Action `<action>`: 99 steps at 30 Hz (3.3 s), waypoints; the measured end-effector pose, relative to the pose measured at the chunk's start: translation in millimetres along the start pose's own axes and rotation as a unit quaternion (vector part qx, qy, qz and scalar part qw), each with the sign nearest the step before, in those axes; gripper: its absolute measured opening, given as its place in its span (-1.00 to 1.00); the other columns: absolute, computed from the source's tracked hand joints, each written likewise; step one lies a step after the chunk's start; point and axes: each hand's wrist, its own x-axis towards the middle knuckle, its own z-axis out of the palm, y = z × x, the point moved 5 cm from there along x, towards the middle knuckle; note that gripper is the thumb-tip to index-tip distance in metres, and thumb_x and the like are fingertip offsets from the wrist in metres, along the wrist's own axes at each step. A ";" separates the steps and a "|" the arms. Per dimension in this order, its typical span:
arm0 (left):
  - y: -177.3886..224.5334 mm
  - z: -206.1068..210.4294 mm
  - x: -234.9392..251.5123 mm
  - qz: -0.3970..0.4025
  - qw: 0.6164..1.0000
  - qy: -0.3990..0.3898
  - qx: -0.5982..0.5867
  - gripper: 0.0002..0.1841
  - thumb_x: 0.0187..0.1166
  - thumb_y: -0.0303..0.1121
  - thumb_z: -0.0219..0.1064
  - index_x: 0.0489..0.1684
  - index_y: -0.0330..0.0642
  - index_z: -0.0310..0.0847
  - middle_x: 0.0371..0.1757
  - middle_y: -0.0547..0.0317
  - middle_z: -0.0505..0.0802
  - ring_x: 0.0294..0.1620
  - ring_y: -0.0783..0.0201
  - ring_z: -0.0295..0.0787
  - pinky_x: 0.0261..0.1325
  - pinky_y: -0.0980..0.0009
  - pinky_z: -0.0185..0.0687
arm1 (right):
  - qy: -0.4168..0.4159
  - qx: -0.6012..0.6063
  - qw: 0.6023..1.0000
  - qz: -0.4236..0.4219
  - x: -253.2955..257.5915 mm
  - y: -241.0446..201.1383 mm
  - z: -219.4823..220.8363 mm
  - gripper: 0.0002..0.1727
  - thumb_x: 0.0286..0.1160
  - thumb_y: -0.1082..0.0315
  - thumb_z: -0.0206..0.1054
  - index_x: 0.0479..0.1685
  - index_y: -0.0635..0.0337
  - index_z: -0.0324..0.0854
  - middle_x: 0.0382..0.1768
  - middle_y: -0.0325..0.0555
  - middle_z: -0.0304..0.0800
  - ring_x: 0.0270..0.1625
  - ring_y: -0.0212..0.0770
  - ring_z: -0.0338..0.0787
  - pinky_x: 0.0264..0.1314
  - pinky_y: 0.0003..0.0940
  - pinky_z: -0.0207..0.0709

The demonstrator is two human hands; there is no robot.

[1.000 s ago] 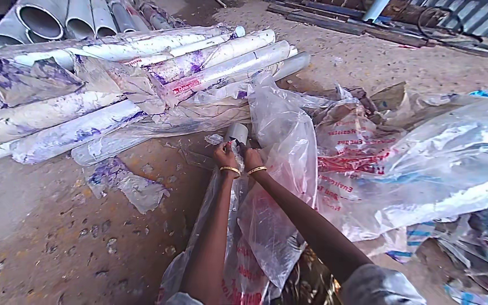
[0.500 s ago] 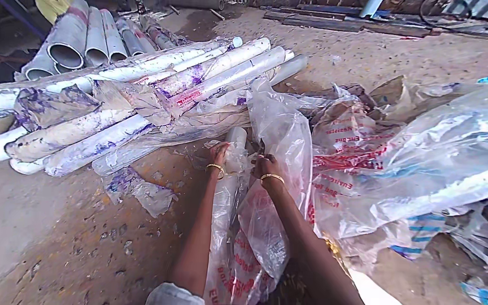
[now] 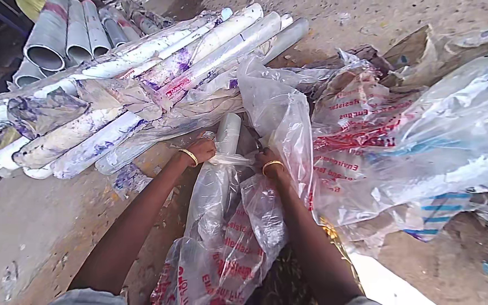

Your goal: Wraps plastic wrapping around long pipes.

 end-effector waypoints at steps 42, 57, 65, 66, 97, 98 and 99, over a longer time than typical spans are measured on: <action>16.0 4.9 -11.6 -0.283 0.856 0.379 -0.209 -0.72 0.76 -0.50 0.19 0.23 -0.39 0.77 0.15 -0.39 0.82 0.24 -0.28 0.76 0.45 -0.16 0.49 | -0.082 -0.084 0.948 -0.297 -24.6 -71.2 12.9 -0.65 0.66 0.40 0.32 0.34 0.36 0.70 0.01 0.26 0.85 -0.01 0.05 0.79 0.23 -0.01 0.54; 46.0 61.4 15.7 -0.272 0.623 0.551 -0.484 -0.79 0.69 -0.61 0.23 0.07 -0.54 0.76 -0.02 -0.28 0.88 0.00 0.14 0.76 0.25 0.27 0.56 | -0.004 -0.120 0.957 -0.263 -2.5 -55.4 3.5 -0.67 0.64 0.37 0.34 0.28 0.29 0.76 0.13 0.34 0.83 0.24 0.35 0.77 0.33 0.37 0.47; 37.1 67.7 11.4 -0.240 0.497 0.600 -0.580 -0.84 0.67 -0.68 0.21 -0.06 -0.65 0.70 -0.13 -0.13 0.83 -0.13 0.44 0.62 0.08 0.54 0.53 | 0.005 -0.053 0.969 -0.242 -16.1 -60.0 -14.9 -0.69 0.63 0.41 0.33 0.24 0.33 0.77 0.00 0.31 0.85 0.08 0.26 0.78 0.22 0.26 0.48; 37.0 68.7 10.7 -0.239 0.487 0.601 -0.588 -0.84 0.66 -0.68 0.21 -0.06 -0.64 0.70 -0.15 -0.10 0.83 -0.15 0.45 0.62 0.06 0.54 0.53 | 0.006 -0.051 0.972 -0.231 -15.8 -58.8 -16.3 -0.69 0.63 0.41 0.33 0.25 0.32 0.76 0.01 0.32 0.85 0.09 0.26 0.78 0.22 0.26 0.48; 79.9 21.8 -29.9 0.049 0.983 0.151 -0.089 0.02 0.13 -0.57 0.48 0.86 -0.14 0.17 0.87 -0.09 0.27 0.94 -0.01 -0.05 0.84 -0.32 -0.49 | -0.319 -0.152 0.903 -0.245 -43.9 -29.8 -17.9 -0.76 0.66 0.41 0.32 -0.42 0.29 0.68 -0.70 -0.26 0.63 -0.80 -0.56 0.26 -0.72 -0.62 0.09; 88.3 25.1 -30.6 0.037 0.995 0.075 -0.055 0.04 0.21 -0.56 0.55 0.89 -0.12 0.09 0.74 -0.09 0.49 0.85 0.00 0.20 0.86 -0.26 -0.46 | -0.308 -0.174 0.906 -0.234 -46.9 -27.3 -18.4 -0.77 0.67 0.41 0.30 -0.37 0.31 0.71 -0.68 -0.22 0.64 -0.79 -0.53 0.29 -0.70 -0.59 0.12; 91.2 26.2 -31.7 0.020 0.999 0.027 0.007 -0.01 0.27 -0.51 0.57 0.87 -0.13 0.14 0.53 -0.12 0.69 0.68 -0.05 0.43 0.83 -0.26 -0.34 | -0.289 -0.201 0.910 -0.218 -48.2 -24.7 -19.5 -0.78 0.69 0.38 0.31 -0.28 0.32 0.75 -0.66 -0.19 0.66 -0.76 -0.49 0.32 -0.65 -0.54 0.17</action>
